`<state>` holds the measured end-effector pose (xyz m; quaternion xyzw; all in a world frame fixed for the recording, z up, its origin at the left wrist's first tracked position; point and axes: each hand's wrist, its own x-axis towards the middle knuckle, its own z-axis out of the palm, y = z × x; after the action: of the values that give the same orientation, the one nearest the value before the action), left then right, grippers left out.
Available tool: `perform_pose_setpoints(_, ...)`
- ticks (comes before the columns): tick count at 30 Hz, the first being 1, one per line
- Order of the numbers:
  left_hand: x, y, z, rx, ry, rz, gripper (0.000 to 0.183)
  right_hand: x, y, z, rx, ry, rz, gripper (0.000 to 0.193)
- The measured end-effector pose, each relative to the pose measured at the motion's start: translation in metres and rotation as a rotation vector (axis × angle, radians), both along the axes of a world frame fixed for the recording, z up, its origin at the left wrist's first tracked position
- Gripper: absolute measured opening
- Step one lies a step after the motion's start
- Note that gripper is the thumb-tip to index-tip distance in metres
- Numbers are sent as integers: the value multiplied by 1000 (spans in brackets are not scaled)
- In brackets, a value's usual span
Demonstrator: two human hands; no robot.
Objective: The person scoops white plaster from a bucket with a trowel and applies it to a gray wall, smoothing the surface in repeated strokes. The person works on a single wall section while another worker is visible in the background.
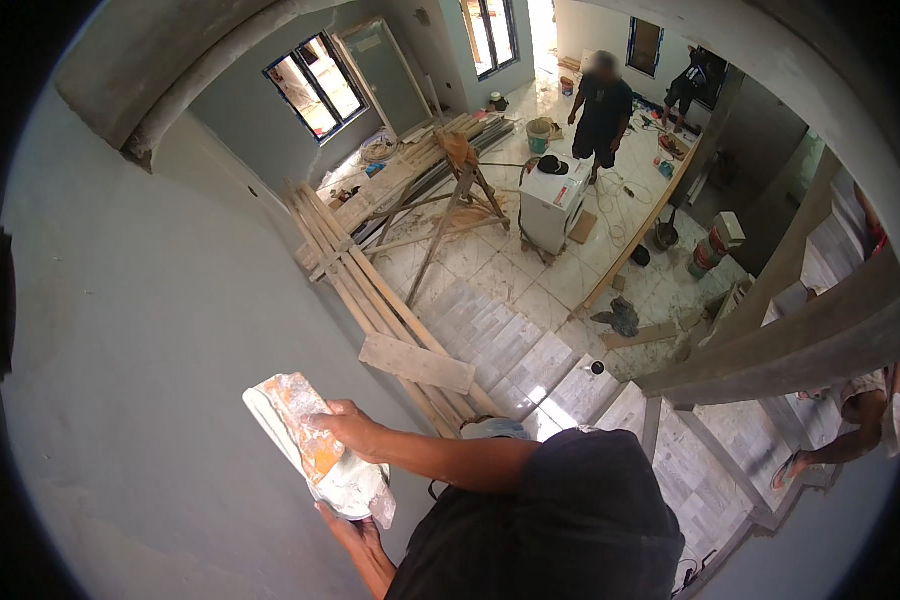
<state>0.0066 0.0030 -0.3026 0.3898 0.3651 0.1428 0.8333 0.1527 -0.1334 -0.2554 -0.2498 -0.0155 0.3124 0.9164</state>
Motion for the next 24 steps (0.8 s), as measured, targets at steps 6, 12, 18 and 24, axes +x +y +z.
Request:
perform_pose_setpoints(6,-3,2,-6,-23,-73,-39,60,3,-21,-16,26,76,-131,34)
perform_pose_setpoints(12,-5,4,-9,-24,-106,-78,61,3,-27,-31,-24,59,-226,34)
perform_pose_setpoints(18,-6,6,-12,-36,-110,-87,62,2,-32,-38,-36,80,-221,35)
perform_pose_setpoints(24,-10,4,-15,-62,-133,-96,64,3,-31,-38,-22,50,-235,34)
